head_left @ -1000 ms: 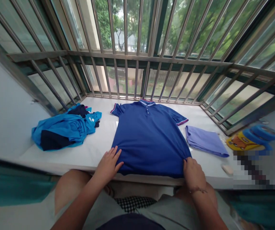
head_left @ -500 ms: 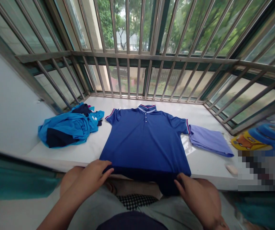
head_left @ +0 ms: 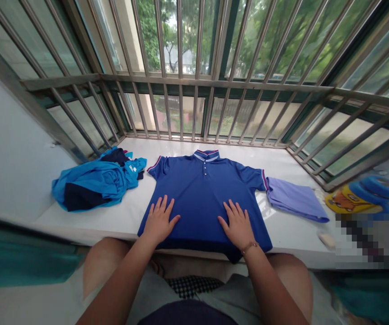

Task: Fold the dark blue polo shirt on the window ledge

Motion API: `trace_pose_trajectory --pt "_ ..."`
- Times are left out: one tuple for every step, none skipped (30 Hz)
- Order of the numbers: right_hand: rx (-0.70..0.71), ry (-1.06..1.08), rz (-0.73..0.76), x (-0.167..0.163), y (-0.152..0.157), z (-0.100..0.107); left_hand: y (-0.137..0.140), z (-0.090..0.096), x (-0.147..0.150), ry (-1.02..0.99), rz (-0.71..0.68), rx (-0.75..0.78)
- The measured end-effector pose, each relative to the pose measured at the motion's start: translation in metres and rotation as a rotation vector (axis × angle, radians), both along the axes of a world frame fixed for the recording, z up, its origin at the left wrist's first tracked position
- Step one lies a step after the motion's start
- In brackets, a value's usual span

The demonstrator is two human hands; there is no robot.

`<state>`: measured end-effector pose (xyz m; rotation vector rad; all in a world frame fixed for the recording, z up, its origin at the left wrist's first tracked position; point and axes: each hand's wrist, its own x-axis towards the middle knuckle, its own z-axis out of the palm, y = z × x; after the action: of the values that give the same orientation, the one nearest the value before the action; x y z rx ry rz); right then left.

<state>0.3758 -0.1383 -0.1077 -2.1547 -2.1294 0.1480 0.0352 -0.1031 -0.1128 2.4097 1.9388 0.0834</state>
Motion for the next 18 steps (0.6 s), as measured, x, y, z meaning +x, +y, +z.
trace_pose_trajectory --pt "0.005 -0.003 0.01 0.002 -0.004 -0.002 -0.007 -0.001 -0.003 0.004 0.001 -0.003" --pt "0.013 -0.007 0.021 0.003 -0.009 -0.004 -0.013 -0.002 -0.005 0.009 0.0 -0.009" --pt "0.023 -0.012 0.034 0.005 -0.014 -0.005 -0.019 -0.002 -0.007 0.014 -0.003 -0.015" --pt "0.031 -0.017 0.052 0.006 -0.018 -0.006 -0.026 -0.002 -0.009 0.018 -0.004 -0.018" --pt "0.038 -0.019 0.07 0.007 -0.022 -0.006 -0.032 -0.001 -0.01 0.022 -0.003 -0.018" --pt "0.042 -0.019 0.086 0.008 -0.027 -0.007 -0.039 0.0 -0.01 0.027 -0.001 -0.017" --pt "0.043 -0.017 0.1 0.009 -0.031 -0.007 -0.046 0.001 -0.01 0.036 0.004 -0.017" --pt "0.043 -0.013 0.11 0.01 -0.036 -0.007 -0.055 0.004 -0.01 0.05 0.01 -0.022" --pt "0.043 -0.01 0.118 0.01 -0.042 -0.007 -0.064 0.006 -0.009 0.067 0.017 -0.033" --pt "0.046 -0.007 0.126 0.01 -0.048 -0.007 -0.073 0.009 -0.008 0.083 0.026 -0.048" --pt "0.052 -0.007 0.137 0.01 -0.056 -0.008 -0.083 0.012 -0.008 0.1 0.034 -0.067" --pt "0.062 -0.009 0.149 0.009 -0.064 -0.008 -0.092 0.016 -0.008 0.116 0.045 -0.088" --pt "0.077 -0.013 0.162 0.007 -0.073 -0.008 -0.101 0.02 -0.008 0.13 0.054 -0.112" --pt "0.094 -0.018 0.177 0.005 -0.082 -0.007 -0.109 0.023 -0.009 0.142 0.062 -0.137" --pt "0.11 -0.021 0.192 0.002 -0.091 -0.006 -0.116 0.027 -0.01 0.152 0.066 -0.163" --pt "0.123 -0.021 0.204 0.001 -0.098 -0.005 -0.121 0.03 -0.012 0.159 0.068 -0.187" --pt "0.13 -0.015 0.215 0.0 -0.103 -0.003 -0.123 0.033 -0.013 0.158 0.064 -0.206" --pt "0.132 0.001 0.225 0.001 -0.106 0.0 -0.123 0.036 -0.014 0.151 0.056 -0.218"
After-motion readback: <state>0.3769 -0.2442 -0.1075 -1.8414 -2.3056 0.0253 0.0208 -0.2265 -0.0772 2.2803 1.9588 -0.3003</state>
